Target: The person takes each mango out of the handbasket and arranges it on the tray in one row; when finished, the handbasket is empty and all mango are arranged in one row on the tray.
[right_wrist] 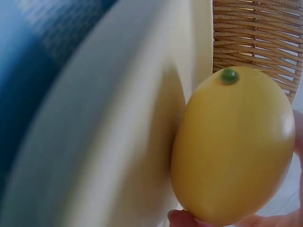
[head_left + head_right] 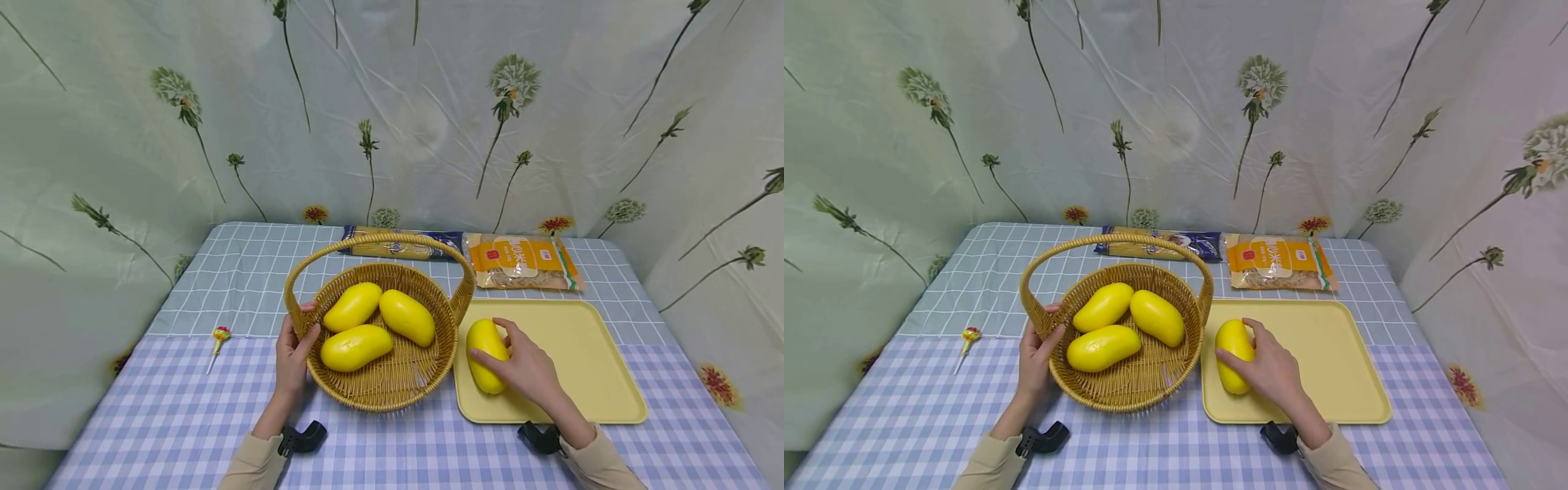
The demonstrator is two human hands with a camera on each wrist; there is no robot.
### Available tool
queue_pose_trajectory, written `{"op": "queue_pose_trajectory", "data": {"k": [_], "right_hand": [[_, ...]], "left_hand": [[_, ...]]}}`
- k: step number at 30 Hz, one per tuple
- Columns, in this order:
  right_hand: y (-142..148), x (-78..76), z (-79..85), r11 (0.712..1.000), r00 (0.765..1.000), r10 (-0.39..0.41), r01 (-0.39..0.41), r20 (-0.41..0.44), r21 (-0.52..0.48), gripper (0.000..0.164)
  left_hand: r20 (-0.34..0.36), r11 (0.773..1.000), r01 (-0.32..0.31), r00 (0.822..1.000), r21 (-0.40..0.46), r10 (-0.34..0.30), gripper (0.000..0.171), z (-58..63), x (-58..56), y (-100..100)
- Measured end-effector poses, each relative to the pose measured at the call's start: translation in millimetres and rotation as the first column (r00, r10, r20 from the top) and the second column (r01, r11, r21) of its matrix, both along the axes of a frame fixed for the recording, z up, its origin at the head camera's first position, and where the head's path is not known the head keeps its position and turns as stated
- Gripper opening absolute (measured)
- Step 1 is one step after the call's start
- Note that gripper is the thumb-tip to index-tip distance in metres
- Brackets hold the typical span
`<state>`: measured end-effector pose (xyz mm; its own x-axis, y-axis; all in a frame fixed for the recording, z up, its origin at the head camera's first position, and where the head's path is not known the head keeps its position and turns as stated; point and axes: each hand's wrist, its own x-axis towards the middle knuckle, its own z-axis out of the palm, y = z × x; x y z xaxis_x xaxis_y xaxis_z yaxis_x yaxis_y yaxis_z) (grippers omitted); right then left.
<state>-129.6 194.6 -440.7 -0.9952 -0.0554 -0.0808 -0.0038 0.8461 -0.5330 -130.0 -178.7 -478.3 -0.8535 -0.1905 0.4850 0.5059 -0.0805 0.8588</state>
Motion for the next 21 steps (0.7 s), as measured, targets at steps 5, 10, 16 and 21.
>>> {"op": "queue_pose_trajectory", "data": {"k": [5,10,16,21], "right_hand": [[-1.4,-0.1,2.1,1.000,1.000,0.010,-0.010,0.002,0.013,0.090],[-2.1,-0.3,3.8,0.999,1.000,0.021,-0.021,0.005,0.026,0.090],[-2.5,-0.3,2.7,0.999,1.000,0.023,-0.023,0.007,0.026,0.090],[-3.0,-0.7,2.1,1.000,0.999,0.024,-0.025,0.029,0.019,0.090]], "left_hand": [[-0.010,1.000,0.009,1.000,0.004,-0.009,0.030,-0.9,1.4,0.1],[-0.021,1.000,0.016,1.000,-0.005,-0.016,0.031,-1.5,1.4,-0.3],[-0.018,1.000,0.015,1.000,-0.011,-0.015,0.031,-1.4,1.5,-0.6],[-0.026,1.000,0.017,1.000,-0.007,-0.018,0.030,-1.6,1.5,-0.6]]}}
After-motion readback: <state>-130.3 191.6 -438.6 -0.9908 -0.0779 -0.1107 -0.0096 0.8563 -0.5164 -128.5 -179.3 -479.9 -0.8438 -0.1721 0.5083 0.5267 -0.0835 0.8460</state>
